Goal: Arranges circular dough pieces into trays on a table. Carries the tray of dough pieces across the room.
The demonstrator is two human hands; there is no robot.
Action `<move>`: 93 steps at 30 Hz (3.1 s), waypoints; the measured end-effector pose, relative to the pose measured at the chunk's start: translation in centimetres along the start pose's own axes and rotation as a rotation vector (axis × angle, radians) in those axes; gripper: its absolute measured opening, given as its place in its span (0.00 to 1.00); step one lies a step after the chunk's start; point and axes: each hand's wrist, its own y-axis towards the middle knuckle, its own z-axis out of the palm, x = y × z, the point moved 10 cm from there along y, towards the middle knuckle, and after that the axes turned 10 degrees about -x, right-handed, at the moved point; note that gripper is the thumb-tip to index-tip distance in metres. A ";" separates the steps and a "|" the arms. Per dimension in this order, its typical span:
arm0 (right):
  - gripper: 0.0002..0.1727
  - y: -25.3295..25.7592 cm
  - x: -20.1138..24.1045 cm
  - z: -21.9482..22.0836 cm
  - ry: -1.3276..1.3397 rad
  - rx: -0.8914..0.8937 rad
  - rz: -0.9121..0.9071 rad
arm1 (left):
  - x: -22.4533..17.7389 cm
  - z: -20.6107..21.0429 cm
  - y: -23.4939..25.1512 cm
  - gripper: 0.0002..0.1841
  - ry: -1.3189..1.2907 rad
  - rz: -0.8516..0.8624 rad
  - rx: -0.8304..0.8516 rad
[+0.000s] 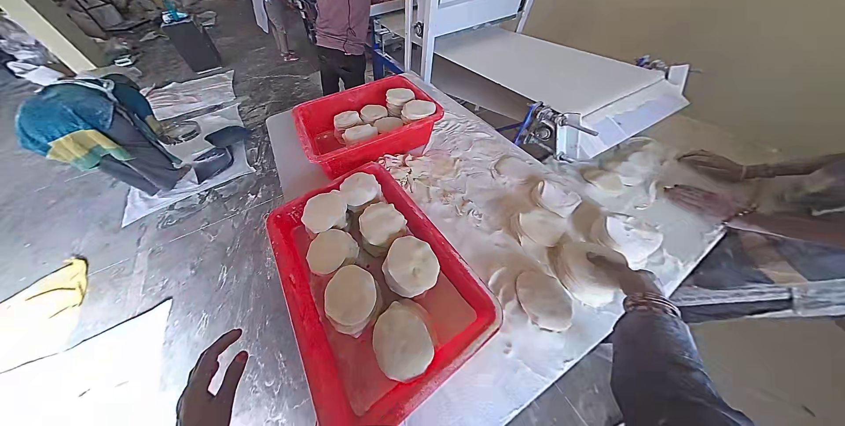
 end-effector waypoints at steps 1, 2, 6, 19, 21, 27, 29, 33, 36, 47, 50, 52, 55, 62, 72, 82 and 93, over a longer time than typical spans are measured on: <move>0.48 0.3 0.3 0.2 -0.025 0.032 -0.018 | 0.0 -0.2 -1.8 0.24 -0.007 -0.023 -0.013; 0.47 0.1 1.1 0.3 -0.048 0.045 -0.053 | -0.2 -0.4 -3.3 0.23 -0.022 -0.040 -0.034; 0.44 -2.5 5.9 -0.2 -0.179 0.016 -0.303 | -2.1 -1.4 -7.7 0.23 -0.069 -0.059 -0.116; 0.30 -34.3 19.7 1.9 0.427 1.051 -0.814 | -19.8 16.9 -8.9 0.40 -1.050 -0.367 0.446; 0.29 -38.1 18.9 3.2 0.447 1.194 -0.772 | -21.7 18.6 -9.6 0.47 -1.235 -0.647 0.497; 0.38 -40.8 15.7 7.0 0.394 1.191 -0.687 | -19.9 17.0 -7.9 0.19 -1.114 -0.508 0.511; 0.44 -40.7 15.2 7.5 0.432 1.167 -0.634 | -19.4 16.6 -7.3 0.22 -1.011 -0.472 0.578; 0.45 -39.7 13.1 8.9 0.654 1.131 -0.461 | -21.3 13.7 -4.9 0.34 -0.728 -0.055 0.584; 0.29 -41.1 10.3 10.7 0.860 1.153 -0.205 | -24.8 11.3 -4.7 0.34 -0.338 0.489 0.592; 0.38 -45.3 6.9 11.7 1.060 1.156 0.032 | -19.2 12.4 -2.0 0.38 -0.547 0.134 0.513; 0.31 -45.6 6.8 11.1 0.774 1.092 -0.105 | -17.1 12.5 -3.6 0.35 -0.567 0.025 0.505; 0.31 -45.5 6.3 11.3 0.627 1.062 -0.168 | -15.3 12.7 -4.7 0.34 -0.558 -0.052 0.550; 0.27 -45.6 5.1 11.9 0.506 1.075 -0.171 | -12.9 12.8 -6.0 0.34 -0.565 -0.148 0.637; 0.34 -46.7 5.4 13.4 0.348 1.179 -0.176 | -10.6 12.2 -5.6 0.32 -0.578 -0.289 0.645; 0.30 -46.7 13.0 16.6 0.401 1.097 -0.366 | -12.5 10.6 1.1 0.28 -0.660 -0.258 0.514; 0.28 -45.1 18.7 25.8 0.098 0.957 -0.531 | -9.0 14.3 9.8 0.24 -0.556 -0.330 0.331; 0.30 -45.0 20.9 29.5 -0.265 0.796 -0.831 | -6.4 16.0 13.7 0.26 -0.267 -0.156 0.239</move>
